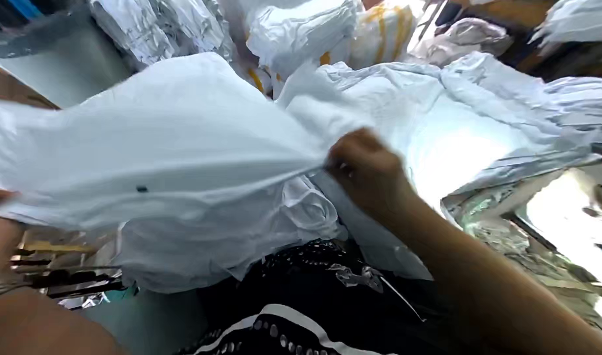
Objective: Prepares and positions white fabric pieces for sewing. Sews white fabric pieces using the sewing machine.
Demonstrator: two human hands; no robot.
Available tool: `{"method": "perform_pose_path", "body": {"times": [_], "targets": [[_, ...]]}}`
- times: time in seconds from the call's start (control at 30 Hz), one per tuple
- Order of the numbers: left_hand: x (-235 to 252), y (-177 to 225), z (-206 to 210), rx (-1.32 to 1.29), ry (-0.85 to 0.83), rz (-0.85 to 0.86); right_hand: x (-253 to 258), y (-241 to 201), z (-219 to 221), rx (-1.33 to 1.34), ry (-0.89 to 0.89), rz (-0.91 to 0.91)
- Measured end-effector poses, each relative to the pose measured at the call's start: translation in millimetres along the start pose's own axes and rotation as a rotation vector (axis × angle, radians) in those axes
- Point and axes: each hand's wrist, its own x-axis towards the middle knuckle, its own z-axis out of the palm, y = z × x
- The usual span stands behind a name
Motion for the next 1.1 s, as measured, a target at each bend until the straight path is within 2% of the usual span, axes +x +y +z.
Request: {"method": "perform_pose_path", "body": {"times": [0.03,0.1,0.2,0.23,0.3,0.4,0.47,0.6,0.7,0.8,0.83,0.9,0.97,1.0,1.1], "targets": [[-15.8,0.1,10.5,0.179,-0.189,-0.036,-19.6,2.6,21.6,0.026,-0.135,0.032],[-30.2,-24.4,47.9,0.538,-0.618,-0.080,-63.5,7.8,58.5,0.055,-0.441,0.136],[-58.7,-43.5,120.2,0.992,-1.075,-0.115,-112.8,9.8,84.2,0.126,-0.941,0.312],[-67.2,-39.0,139.5,1.077,-1.140,-0.117,-123.0,11.1,85.8,0.155,-1.058,0.351],[-71.1,-9.0,164.0,1.067,-1.096,-0.017,-129.5,15.6,77.4,0.209,-1.139,0.387],[-73.1,79.5,190.5,0.685,-0.996,0.329,-130.2,19.8,49.1,0.272,-1.020,0.417],[-79.3,147.3,227.9,0.373,-0.953,0.550,-135.8,22.1,27.0,0.270,-0.867,0.446],[-136.5,268.4,285.2,-0.097,-0.712,1.094,-175.7,34.0,-27.2,0.096,-0.385,0.545],[-179.3,341.3,309.0,-0.447,-0.584,1.413,-210.2,47.4,-67.6,-0.039,-0.064,0.756],[-217.8,404.1,322.9,-0.648,-0.676,1.571,-229.8,54.3,-77.7,-0.167,0.118,0.906],[-231.9,420.4,326.5,-0.658,-0.736,1.621,-231.6,56.2,-73.9,-0.167,0.122,0.945],[-257.1,446.1,333.3,-0.508,-0.896,1.727,-229.2,60.6,-63.9,-0.099,0.042,1.050],[-272.1,459.3,342.3,-0.335,-0.994,1.790,-225.7,64.9,-53.2,-0.058,-0.009,1.090],[-274.3,463.1,347.0,-0.334,-1.007,1.813,-224.2,66.8,-50.5,-0.076,0.014,1.072],[-274.5,462.3,348.7,-0.532,-0.959,1.817,-222.6,74.5,-50.9,-0.130,0.107,0.999]]}}
